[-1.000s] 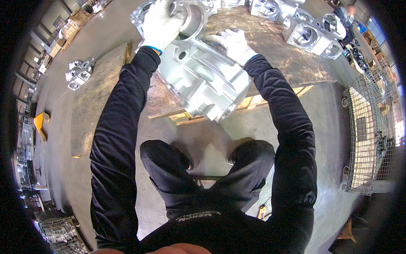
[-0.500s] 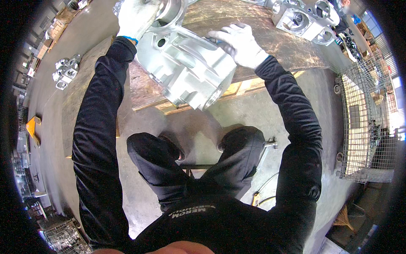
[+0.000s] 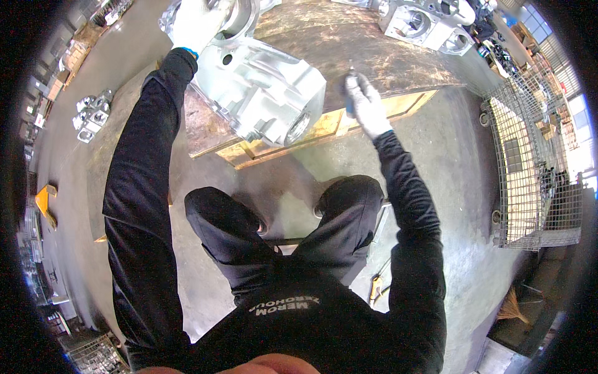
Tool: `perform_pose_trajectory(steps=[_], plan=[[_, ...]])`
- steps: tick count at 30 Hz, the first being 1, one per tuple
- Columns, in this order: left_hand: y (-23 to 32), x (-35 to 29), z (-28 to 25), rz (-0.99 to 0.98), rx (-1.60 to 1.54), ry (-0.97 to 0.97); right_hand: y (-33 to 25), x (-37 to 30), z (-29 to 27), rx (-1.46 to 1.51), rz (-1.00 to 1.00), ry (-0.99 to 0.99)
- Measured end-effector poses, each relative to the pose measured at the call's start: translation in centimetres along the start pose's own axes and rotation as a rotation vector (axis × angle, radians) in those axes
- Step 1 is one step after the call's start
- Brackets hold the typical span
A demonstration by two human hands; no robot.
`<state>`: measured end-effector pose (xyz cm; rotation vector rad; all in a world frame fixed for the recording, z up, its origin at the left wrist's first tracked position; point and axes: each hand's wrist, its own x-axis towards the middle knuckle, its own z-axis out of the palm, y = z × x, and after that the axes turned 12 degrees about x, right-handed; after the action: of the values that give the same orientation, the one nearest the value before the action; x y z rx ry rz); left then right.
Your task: The person deburrs and smooths the edges of a large aluminum casting using a metal file and a red abrasive pad. They rotate the part to access different surfaces, then place it on a wooden pallet with other similar parts.
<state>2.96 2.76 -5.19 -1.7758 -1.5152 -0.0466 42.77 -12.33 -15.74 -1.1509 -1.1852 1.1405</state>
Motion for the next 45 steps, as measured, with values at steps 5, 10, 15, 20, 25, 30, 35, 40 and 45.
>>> perform_pose_trajectory(steps=[5, 10, 15, 20, 25, 30, 35, 40, 45], plan=[[0.7, 0.0, 2.0, -0.023, 0.069, 0.078, 2.6, 0.5, 4.9, 0.392, -0.022, -0.028], [1.0, -0.6, 1.0, -0.030, 0.036, 0.057, 3.3, -1.5, 7.8, 0.501, -0.024, 0.189], [-0.5, -2.2, -1.7, -0.046, -0.059, 0.038, 3.0, -8.1, 10.8, 0.504, 0.018, 0.166], [-1.7, -4.5, -4.4, -0.073, -0.162, 0.124, 1.8, -11.4, 11.4, 0.301, 0.077, -0.180], [0.3, -8.7, -7.9, -0.066, -0.374, 0.228, 0.3, -11.0, 9.0, -0.431, -0.549, -0.143], [6.8, -13.7, -9.7, 0.107, -0.704, 0.160, -0.8, -8.8, 7.5, -0.815, -0.902, -0.217], [8.8, -14.3, -9.2, 0.138, -0.601, 0.205, -0.9, -6.8, 7.9, -0.899, -1.052, -0.235], [8.7, -14.9, -9.4, 0.276, -0.550, -0.012, -0.3, -5.8, 8.5, -0.883, -1.097, -0.203], [9.0, -15.1, -9.5, 0.210, -0.656, -0.231, 0.3, -5.6, 8.6, -0.863, -1.081, -0.189]])
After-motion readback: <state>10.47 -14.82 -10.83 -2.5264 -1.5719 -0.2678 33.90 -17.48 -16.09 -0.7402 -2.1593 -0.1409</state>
